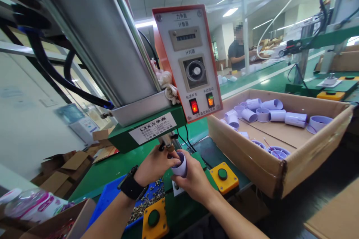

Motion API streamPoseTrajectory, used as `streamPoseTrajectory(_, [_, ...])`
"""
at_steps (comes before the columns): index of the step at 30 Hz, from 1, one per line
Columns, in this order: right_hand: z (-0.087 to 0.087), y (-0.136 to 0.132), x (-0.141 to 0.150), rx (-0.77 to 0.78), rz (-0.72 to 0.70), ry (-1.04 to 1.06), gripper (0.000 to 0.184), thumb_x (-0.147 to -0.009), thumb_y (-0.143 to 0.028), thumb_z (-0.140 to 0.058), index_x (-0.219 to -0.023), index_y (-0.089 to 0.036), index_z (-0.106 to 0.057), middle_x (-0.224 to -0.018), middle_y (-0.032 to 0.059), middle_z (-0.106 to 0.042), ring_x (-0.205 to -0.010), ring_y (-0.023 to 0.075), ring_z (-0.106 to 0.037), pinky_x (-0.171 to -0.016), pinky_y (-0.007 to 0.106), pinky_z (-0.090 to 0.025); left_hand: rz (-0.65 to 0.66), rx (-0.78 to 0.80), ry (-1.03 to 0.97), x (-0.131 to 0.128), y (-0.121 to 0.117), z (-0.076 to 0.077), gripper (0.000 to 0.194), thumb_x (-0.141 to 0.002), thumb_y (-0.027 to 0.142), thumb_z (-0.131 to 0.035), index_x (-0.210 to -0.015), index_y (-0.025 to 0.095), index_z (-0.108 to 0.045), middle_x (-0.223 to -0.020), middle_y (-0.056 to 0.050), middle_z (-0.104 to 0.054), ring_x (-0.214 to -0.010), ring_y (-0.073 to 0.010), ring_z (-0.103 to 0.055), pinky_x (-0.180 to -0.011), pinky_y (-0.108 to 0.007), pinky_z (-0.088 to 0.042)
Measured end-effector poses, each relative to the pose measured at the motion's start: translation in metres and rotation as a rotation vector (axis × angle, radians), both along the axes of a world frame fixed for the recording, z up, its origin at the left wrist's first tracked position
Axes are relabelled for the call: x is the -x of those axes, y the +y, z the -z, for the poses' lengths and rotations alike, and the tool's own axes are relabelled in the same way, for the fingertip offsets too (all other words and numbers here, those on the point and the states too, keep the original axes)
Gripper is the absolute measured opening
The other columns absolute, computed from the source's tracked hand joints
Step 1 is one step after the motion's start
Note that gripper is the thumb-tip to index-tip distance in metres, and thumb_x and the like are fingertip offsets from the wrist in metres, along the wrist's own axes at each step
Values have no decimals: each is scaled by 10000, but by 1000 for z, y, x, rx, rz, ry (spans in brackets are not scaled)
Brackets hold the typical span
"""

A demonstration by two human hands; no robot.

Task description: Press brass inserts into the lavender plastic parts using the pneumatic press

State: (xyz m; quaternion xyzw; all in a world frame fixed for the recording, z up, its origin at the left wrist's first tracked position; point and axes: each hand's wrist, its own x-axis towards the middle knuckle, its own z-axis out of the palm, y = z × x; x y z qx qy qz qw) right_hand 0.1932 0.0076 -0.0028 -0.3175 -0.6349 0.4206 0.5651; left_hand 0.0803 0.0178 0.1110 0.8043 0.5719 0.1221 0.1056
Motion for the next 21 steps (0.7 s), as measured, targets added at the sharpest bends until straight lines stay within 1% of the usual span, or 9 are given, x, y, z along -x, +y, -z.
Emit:
streamPoseTrajectory(5, [-1, 1, -2, -25, 7, -23, 575, -677, -142, -662, -1224, -215, -500, -1157, 28, -641, -1036, 186, -611, -902, 280, -463, 5, 29, -9, 0, -2, -4, 60, -702, 232, -606, -674, 190, -638, -760, -5, -693, -774, -156, -632, -732, -267, -458])
streamPoseTrajectory(8, [-1, 0, -2, -27, 7, -18, 576, -678, -144, -659, -1228, -216, -502, -1149, 29, -648, -1032, 191, -613, -896, 284, -468, 28, 27, -6, 1, -3, -6, 50, -715, 226, -590, -703, 200, -630, -781, 2, -693, -801, -157, -633, -770, -276, -458])
streamPoseTrajectory(11, [-1, 0, -2, -37, 11, -9, 559, -680, -131, -658, -1211, -222, -508, -1129, 21, -649, -1015, 186, -614, -890, 275, -469, 49, 13, 13, 2, -3, -7, 57, -717, 228, -585, -682, 208, -625, -793, -5, -687, -818, -171, -625, -784, -295, -454])
streamPoseTrajectory(15, [-5, 2, -3, -69, 11, -23, 547, -670, -101, -659, -1182, -232, -519, -1134, 9, -643, -1027, 185, -606, -929, 279, -452, -4, 3, -17, 2, 0, -4, 21, -691, 216, -600, -670, 213, -607, -762, -2, -663, -757, -169, -605, -726, -289, -449])
streamPoseTrajectory(18, [-9, 3, -3, -87, 8, -56, 537, -662, -72, -651, -1158, -235, -525, -1113, 0, -649, -1017, 181, -610, -924, 277, -451, -24, 0, -21, 0, 3, -3, 30, -665, 217, -616, -651, 212, -590, -730, 7, -641, -730, -166, -589, -701, -286, -438])
streamPoseTrajectory(21, [-11, 4, -5, -98, 36, -157, 552, -667, -89, -670, -1179, -232, -520, -1124, 21, -641, -1024, 199, -603, -922, 304, -450, -18, -8, -11, -5, 4, -6, 33, -646, 213, -632, -633, 199, -604, -727, 1, -648, -757, -175, -597, -715, -295, -438])
